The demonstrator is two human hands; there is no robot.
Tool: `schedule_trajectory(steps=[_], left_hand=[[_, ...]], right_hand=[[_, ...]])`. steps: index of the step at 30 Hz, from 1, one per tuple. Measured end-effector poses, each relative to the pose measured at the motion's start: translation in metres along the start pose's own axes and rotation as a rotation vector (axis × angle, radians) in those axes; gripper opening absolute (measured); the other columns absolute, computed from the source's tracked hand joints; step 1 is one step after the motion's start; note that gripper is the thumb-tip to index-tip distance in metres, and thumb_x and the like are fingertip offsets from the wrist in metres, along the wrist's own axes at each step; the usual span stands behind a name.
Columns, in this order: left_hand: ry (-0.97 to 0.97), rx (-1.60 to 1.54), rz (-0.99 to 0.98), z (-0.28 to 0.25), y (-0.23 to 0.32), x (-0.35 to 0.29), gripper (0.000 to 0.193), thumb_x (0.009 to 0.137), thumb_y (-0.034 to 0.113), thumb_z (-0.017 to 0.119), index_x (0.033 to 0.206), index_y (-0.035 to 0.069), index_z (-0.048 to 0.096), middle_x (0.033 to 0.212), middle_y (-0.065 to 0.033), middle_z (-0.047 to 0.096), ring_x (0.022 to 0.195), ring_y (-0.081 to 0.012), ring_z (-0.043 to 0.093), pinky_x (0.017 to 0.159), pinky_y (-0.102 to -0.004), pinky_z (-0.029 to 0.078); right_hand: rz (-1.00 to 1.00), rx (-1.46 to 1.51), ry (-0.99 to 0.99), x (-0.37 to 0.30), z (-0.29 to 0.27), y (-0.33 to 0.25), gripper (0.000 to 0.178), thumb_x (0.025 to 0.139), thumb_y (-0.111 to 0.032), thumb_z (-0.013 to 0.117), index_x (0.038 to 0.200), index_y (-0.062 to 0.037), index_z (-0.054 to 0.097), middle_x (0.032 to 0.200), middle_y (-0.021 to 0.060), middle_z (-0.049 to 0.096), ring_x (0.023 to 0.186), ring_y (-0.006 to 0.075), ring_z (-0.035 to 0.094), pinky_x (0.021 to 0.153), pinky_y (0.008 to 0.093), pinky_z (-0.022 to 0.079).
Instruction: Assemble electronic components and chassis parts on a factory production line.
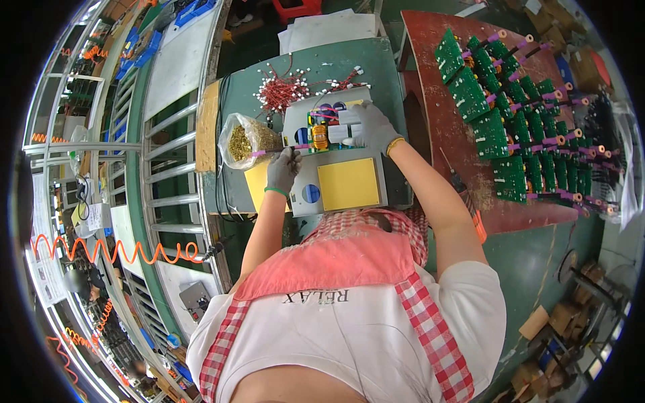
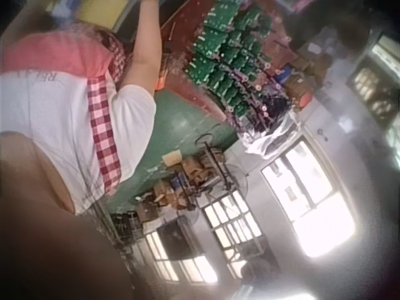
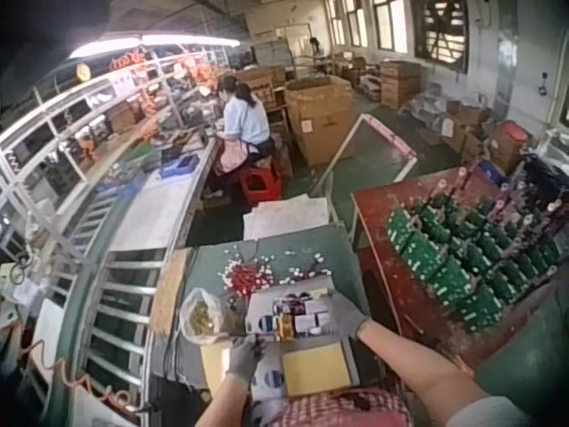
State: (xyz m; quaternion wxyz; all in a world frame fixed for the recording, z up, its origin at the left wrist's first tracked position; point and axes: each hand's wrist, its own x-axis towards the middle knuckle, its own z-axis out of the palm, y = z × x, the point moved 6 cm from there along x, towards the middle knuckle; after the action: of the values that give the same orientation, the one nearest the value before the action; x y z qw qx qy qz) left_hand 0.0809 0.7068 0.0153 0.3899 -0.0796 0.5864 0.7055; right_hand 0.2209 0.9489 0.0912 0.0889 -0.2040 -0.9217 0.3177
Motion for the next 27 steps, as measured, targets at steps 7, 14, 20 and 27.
schedule_trajectory(steps=[7,14,20,27], left_hand=[[-0.208,0.129,0.419,0.044,0.079,-0.052,0.02,0.094,0.023,0.055,0.101,0.005,0.058,0.087,-0.0018,0.062,0.074,-0.0071,0.055,0.065,-0.0204,0.044],[-0.309,0.259,0.826,0.111,0.177,-0.135,0.024,0.093,0.022,0.055,0.101,-0.001,0.057,0.088,-0.0053,0.063,0.077,-0.0072,0.055,0.069,-0.0223,0.045],[-0.216,0.307,0.708,0.138,0.202,-0.136,0.026,0.09,0.023,0.06,0.094,-0.003,0.058,0.08,-0.0093,0.065,0.06,-0.0097,0.057,0.059,-0.0212,0.046],[-0.18,0.219,0.628,0.13,0.193,-0.128,0.025,0.087,0.02,0.064,0.093,-0.003,0.059,0.075,-0.0089,0.065,0.057,-0.0101,0.061,0.053,-0.0198,0.049]], right_hand=[[0.015,0.178,0.101,-0.015,-0.057,-0.03,0.077,0.06,-0.034,0.083,0.123,-0.0044,0.05,0.117,0.0164,0.053,0.108,0.0303,0.055,0.095,0.0353,0.044],[0.157,0.947,-0.157,-0.024,-0.071,-0.036,0.05,0.08,-0.036,0.065,0.117,-0.0037,0.057,0.103,0.0055,0.062,0.095,0.0147,0.06,0.085,0.0277,0.049],[0.609,1.817,-0.688,-0.053,-0.029,-0.065,0.052,0.09,-0.045,0.048,0.128,-0.0096,0.05,0.116,0.0123,0.062,0.074,0.0177,0.064,0.048,0.0291,0.051],[0.565,1.777,-0.866,-0.072,-0.029,-0.086,0.055,0.09,-0.053,0.038,0.126,-0.0137,0.052,0.102,0.0071,0.066,0.047,0.0116,0.052,0.03,0.0153,0.025]])
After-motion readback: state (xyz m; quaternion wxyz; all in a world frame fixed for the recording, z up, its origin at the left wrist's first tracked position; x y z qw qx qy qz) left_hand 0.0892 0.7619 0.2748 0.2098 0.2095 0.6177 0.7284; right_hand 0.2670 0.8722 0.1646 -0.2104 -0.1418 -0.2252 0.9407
